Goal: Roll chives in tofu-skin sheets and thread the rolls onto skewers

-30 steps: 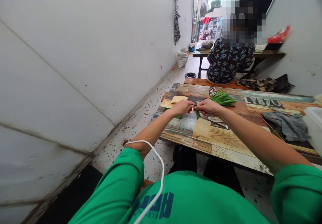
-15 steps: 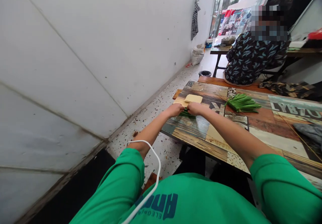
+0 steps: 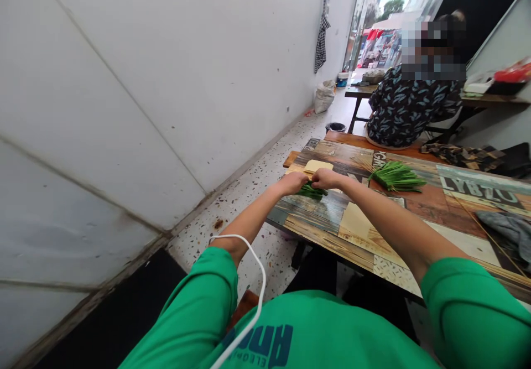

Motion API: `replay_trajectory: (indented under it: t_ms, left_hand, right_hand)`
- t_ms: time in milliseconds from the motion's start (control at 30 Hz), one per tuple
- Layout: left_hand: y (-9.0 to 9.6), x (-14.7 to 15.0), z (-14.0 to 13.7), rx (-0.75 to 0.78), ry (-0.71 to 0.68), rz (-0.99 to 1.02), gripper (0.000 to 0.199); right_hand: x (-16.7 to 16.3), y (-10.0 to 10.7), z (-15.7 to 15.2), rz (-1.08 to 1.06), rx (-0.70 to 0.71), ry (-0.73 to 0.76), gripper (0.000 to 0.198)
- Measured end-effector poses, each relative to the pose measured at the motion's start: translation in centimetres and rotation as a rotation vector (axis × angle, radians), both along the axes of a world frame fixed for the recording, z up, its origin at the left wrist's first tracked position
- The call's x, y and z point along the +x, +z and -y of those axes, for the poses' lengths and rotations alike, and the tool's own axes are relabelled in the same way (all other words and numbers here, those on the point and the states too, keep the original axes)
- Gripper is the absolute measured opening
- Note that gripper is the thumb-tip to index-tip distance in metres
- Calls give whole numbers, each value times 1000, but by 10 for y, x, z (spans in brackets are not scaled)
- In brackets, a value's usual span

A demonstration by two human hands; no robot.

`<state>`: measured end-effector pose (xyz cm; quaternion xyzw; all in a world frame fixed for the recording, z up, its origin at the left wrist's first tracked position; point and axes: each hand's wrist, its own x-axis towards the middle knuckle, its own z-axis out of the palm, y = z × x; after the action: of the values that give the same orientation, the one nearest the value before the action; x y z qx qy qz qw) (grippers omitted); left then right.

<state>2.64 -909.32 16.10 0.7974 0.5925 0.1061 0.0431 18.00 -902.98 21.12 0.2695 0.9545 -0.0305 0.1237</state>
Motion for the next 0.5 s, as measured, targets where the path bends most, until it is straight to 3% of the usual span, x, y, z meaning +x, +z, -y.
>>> replay_trajectory:
  t_ms: [100, 233, 400, 500]
  left_hand:
    - [6, 5, 0, 22, -48, 48, 26]
    - [8, 25, 0, 81, -40, 143, 28]
    - [-4, 70, 1, 83, -38, 469, 31]
    - [-12, 90, -1, 115, -74, 576, 35]
  right_hand:
    - [12, 4, 2, -112, -111, -48, 20]
    - [34, 1, 4, -437, -496, -356, 25]
    - [62, -9, 5, -763, -897, -674, 25]
    - [78, -12, 6, -899, -1021, -715, 21]
